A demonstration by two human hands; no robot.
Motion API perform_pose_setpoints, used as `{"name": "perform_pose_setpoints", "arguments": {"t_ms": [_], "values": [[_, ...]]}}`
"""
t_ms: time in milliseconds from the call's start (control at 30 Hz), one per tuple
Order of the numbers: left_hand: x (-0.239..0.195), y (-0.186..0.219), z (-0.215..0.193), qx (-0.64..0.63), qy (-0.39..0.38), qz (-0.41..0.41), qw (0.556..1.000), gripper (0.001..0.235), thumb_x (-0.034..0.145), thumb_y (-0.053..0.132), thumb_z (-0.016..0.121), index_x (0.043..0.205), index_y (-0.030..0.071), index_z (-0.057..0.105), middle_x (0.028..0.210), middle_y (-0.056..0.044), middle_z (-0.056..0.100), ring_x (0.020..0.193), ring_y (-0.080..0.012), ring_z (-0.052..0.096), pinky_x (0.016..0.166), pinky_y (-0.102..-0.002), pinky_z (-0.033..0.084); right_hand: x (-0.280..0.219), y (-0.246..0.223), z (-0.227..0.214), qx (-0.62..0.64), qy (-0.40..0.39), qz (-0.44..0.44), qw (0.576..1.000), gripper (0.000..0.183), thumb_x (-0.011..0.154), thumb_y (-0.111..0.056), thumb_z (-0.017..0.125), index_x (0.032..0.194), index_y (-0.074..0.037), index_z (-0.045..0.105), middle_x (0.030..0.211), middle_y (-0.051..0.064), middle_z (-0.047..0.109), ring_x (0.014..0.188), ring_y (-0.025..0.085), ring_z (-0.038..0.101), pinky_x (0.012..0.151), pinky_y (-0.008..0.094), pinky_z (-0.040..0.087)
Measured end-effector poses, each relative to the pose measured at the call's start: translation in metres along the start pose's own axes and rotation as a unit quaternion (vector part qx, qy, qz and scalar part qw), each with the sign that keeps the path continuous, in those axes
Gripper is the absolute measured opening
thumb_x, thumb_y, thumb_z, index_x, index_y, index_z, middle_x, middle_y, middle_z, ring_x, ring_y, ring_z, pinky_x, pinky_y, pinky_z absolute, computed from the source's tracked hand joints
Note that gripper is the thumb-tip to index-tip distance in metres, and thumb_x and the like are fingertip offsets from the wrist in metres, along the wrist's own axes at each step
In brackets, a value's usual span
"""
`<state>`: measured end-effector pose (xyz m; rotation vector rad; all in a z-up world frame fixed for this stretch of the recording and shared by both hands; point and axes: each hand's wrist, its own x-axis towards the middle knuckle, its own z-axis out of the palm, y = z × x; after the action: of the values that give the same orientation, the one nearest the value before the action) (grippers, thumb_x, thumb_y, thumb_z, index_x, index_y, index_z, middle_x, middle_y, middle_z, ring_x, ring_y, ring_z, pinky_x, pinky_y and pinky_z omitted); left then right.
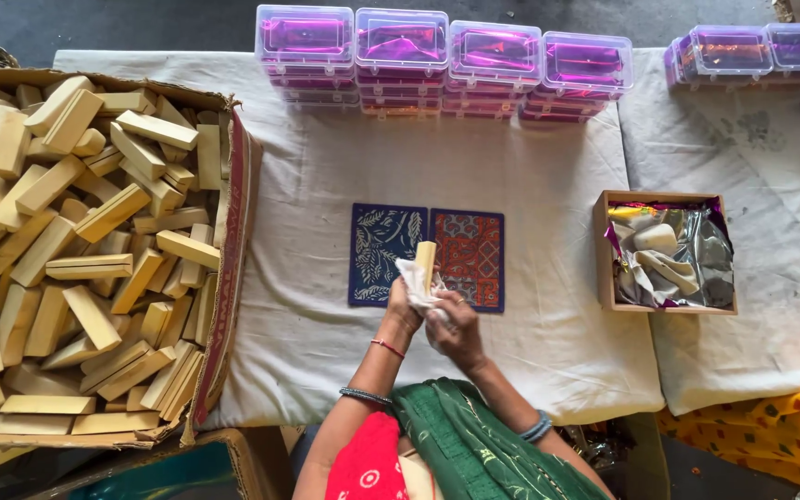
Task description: The person wipes small wooden blocks with a white cloth and then wraps them in shiny purple foil. They place the wrapped blocks on a patterned mat on the table.
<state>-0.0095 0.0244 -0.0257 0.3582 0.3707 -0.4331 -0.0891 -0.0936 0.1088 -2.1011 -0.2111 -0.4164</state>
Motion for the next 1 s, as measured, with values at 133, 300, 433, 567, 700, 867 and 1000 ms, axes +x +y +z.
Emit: {"name": "perform_pose_setpoints", "arguments": {"t_ms": [133,300,433,567,700,867,1000], "values": [[-0.020,0.021,0.023,0.103,0.079,0.005,0.992,0.037,0.107,0.033,0.045,0.132,0.011,0.059,0.106,-0.009,0.071,0.073,-0.0154,0.063,0.069,-0.034,0.057,0.008,0.061,-0.043,0.015,-0.073,0.290,0.954,0.023,0.088,-0.025,0.076,0.089,-0.002,0.074,0.081,0.014,0.074,0.075,0.029,0.071,0.066,0.038,0.056],[-0.017,0.012,0.019,0.169,0.102,0.000,0.980,0.036,0.107,0.032,0.045,0.136,0.017,0.059,0.105,-0.006,0.070,0.071,-0.0130,0.061,0.067,-0.035,0.055,0.048,0.043,-0.080,-0.165,-0.075,0.203,0.962,0.026,0.084,-0.032,0.077,0.090,-0.007,0.075,0.088,0.012,0.076,0.077,0.027,0.073,0.069,0.040,0.056],[-0.027,-0.003,0.039,0.185,0.054,-0.033,0.981,0.043,0.109,0.041,0.039,0.140,0.017,0.058,0.110,-0.003,0.068,0.084,-0.0125,0.063,0.073,-0.034,0.054,0.065,0.013,-0.058,-0.127,-0.115,0.123,0.977,0.033,0.084,-0.037,0.075,0.103,-0.011,0.072,0.102,0.009,0.076,0.090,0.024,0.071,0.082,0.039,0.058],[-0.062,0.014,0.094,0.132,0.014,-0.047,0.990,0.057,0.107,0.052,0.029,0.140,0.015,0.055,0.118,-0.003,0.069,0.103,-0.0138,0.065,0.087,-0.030,0.055,0.050,-0.029,-0.018,-0.143,-0.098,-0.012,0.985,0.035,0.087,-0.033,0.075,0.112,-0.009,0.072,0.121,0.013,0.069,0.113,0.033,0.059,0.099,0.043,0.049],[-0.059,0.015,0.087,0.182,0.031,-0.018,0.983,0.068,0.104,0.059,0.026,0.138,0.010,0.057,0.123,-0.006,0.069,0.113,-0.0173,0.066,0.092,-0.030,0.056,0.043,-0.024,0.001,-0.137,-0.062,-0.073,0.986,0.034,0.091,-0.021,0.069,0.123,-0.009,0.072,0.140,0.016,0.061,0.128,0.039,0.050,0.111,0.047,0.040],[-0.053,0.004,0.080,0.343,0.084,0.025,0.935,0.072,0.105,0.063,0.032,0.140,0.007,0.060,0.122,-0.009,0.067,0.106,-0.0166,0.064,0.081,-0.031,0.053,0.074,-0.005,0.005,-0.118,-0.024,-0.013,0.993,0.031,0.094,-0.017,0.067,0.123,-0.008,0.071,0.140,0.020,0.059,0.128,0.037,0.054,0.109,0.047,0.044],[-0.056,0.010,0.091,0.303,0.053,0.051,0.950,0.077,0.102,0.067,0.028,0.145,0.009,0.056,0.128,-0.005,0.067,0.112,-0.0114,0.066,0.089,-0.026,0.056,0.071,-0.012,0.008,-0.128,0.013,0.010,0.992,0.029,0.095,-0.019,0.069,0.121,-0.006,0.071,0.135,0.018,0.060,0.121,0.036,0.058,0.103,0.046,0.048]]}}
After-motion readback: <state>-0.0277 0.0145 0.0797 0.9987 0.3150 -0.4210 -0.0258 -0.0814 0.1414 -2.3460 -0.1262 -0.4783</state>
